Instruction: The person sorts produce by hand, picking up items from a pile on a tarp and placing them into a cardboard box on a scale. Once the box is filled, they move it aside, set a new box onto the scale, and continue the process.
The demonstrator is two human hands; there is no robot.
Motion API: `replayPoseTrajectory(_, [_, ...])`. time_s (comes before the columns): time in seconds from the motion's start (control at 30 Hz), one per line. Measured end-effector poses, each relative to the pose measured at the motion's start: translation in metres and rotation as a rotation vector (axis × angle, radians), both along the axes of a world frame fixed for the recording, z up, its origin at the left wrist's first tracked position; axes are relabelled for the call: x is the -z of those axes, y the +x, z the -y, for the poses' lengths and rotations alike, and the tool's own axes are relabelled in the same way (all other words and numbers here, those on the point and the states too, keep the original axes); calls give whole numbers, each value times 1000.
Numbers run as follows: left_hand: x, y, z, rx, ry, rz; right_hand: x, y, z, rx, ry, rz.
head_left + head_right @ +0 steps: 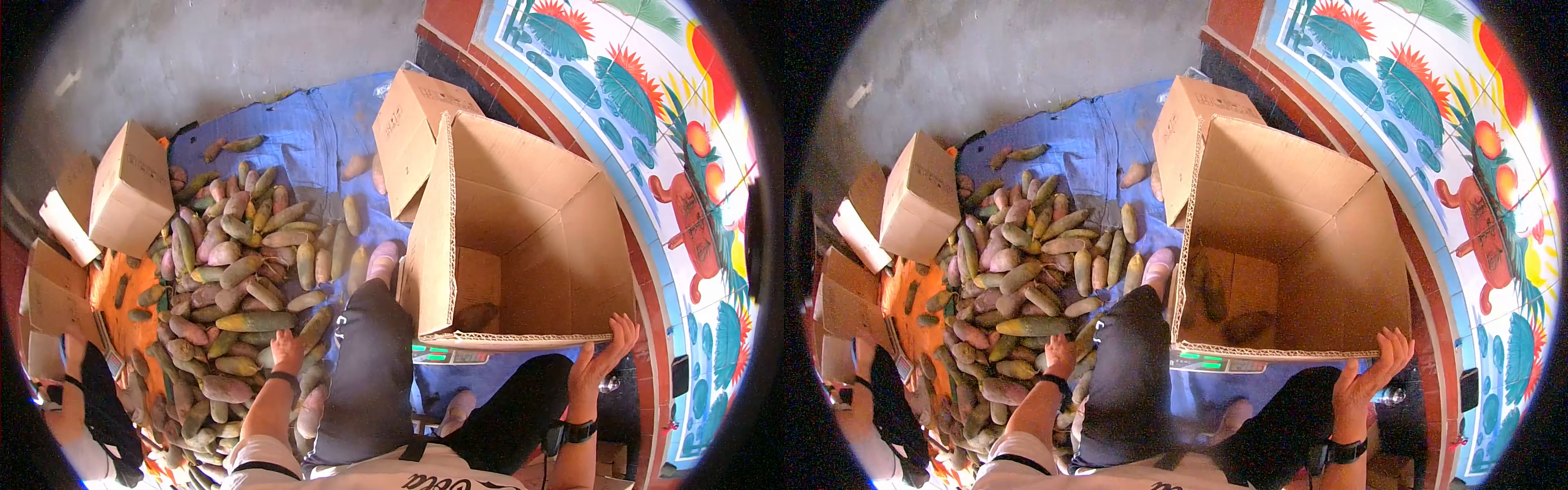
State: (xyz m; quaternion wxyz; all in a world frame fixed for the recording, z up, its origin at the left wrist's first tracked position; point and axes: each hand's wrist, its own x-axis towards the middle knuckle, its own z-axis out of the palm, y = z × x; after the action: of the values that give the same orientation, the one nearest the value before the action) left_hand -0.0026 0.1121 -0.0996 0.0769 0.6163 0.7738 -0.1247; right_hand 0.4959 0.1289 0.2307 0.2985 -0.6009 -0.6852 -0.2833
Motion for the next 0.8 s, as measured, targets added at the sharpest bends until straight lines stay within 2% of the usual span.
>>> replayPoseTrajectory(0.1, [-9,-1,21,-44,-36,87,-1,-1,1,-16,8,9])
replayPoseTrajectory(0.17, [5,-8,40,-94,10,97,-2,-2,0,-26,-2,8])
replayPoseTrajectory(0.23, [-23,-7,51,-151,-98,113,-6,-7,1,-34,-4,-12])
replayPoseTrajectory(0.37, [-14,-31,71,-184,22,151,-6,-7,0,-43,-17,-29])
replayPoseTrajectory(0.43, [4,-61,67,-8,-174,9,-8,-8,1,-53,-10,-41])
replayPoseTrajectory(0.47, [32,-85,77,148,119,-86,-8,-9,1,-63,-13,-44])
replayPoseTrajectory(0.57, [-25,-82,71,162,81,-255,-8,-8,1,-91,2,-62])
replayPoseTrajectory(0.6, [-6,-96,69,-132,209,-124,-9,-9,1,-92,10,-69])
replayPoseTrajectory(0.63, [-40,-85,63,-131,216,-131,-9,-10,2,-95,8,-72])
replayPoseTrajectory(0.7, [-104,-62,52,-789,292,1070,-10,-10,3,-98,9,-79])
replayPoseTrajectory(0.73, [-76,-78,46,-350,552,864,-10,-10,2,-104,13,-76])
replayPoseTrajectory(0.77, [-51,-93,48,-346,558,860,-10,-9,2,-109,15,-73])
replayPoseTrajectory(0.8, [-105,-66,40,-229,558,542,-10,-9,2,-109,20,-78])
